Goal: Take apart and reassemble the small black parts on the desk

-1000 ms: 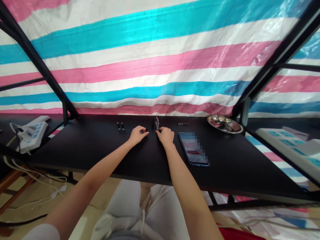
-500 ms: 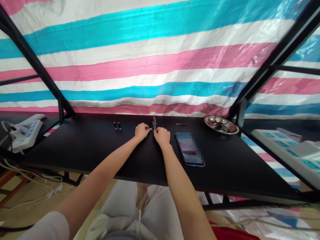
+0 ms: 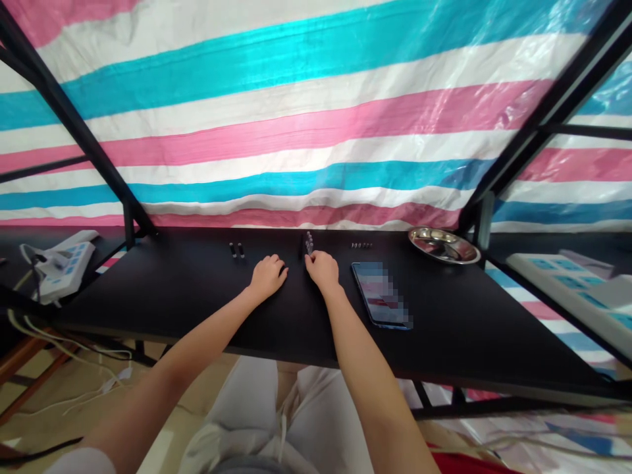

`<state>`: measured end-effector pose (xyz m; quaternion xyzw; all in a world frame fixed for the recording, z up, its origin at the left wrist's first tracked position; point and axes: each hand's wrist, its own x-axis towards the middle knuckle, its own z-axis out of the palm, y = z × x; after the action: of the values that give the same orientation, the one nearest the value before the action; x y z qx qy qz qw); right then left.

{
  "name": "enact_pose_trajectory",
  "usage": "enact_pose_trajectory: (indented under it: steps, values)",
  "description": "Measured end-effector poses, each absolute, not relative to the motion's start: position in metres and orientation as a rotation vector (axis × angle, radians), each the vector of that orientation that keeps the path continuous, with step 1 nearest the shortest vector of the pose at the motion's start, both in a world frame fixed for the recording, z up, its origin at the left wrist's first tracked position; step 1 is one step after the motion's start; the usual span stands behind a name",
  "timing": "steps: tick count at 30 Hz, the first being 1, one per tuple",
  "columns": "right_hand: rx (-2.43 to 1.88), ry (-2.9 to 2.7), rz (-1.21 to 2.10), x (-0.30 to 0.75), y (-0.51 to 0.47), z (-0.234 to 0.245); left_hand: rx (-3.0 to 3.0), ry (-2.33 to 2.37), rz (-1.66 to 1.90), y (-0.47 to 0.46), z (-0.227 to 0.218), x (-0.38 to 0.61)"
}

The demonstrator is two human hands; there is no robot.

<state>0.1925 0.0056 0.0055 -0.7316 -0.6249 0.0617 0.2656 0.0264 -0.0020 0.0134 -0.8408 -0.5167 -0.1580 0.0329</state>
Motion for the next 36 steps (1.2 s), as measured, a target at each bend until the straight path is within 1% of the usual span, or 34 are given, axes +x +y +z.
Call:
enact_pose_trajectory:
  steps: [2,7,10,15,18,21,25,29,32,36]
  values:
    - [-1.890,-1.698,0.135,0.191,0.005,0.004,-2.528,-1.665,-0.593,-0.009,0.017,0.013]
    - [-1.645,-1.753,0.077,0.187,0.007,-0.003,-2.174,-1.947,-1.034,0.000,0.025,-0.019]
    - [-1.543,-1.788,0.084,0.185,0.007,-0.007,-2.122,-2.027,-1.139,0.010,0.023,-0.031]
    - [-1.503,-1.815,0.103,0.184,0.008,-0.009,-2.177,-2.028,-1.223,0.022,0.017,-0.037]
    - [-1.489,-1.814,0.111,0.184,0.008,-0.010,-2.222,-1.978,-1.352,0.029,0.012,-0.037]
    - [-1.473,-1.805,0.117,0.184,0.008,-0.009,-2.253,-1.994,-1.612,0.034,0.006,-0.034]
    - [-1.399,-1.810,0.187,0.179,0.006,-0.007,-2.405,-2.104,-2.136,0.029,0.001,-0.018]
    - [-1.274,-1.847,0.301,0.169,0.003,-0.005,-2.559,-1.996,-2.582,0.017,0.004,-0.001]
    - [-1.217,-1.912,0.319,0.163,0.002,-0.004,-2.634,-1.899,-2.757,0.011,0.009,0.004]
    - [-1.141,-2.007,0.300,0.160,0.001,-0.004,-2.717,-1.857,-2.791,0.008,0.013,0.002]
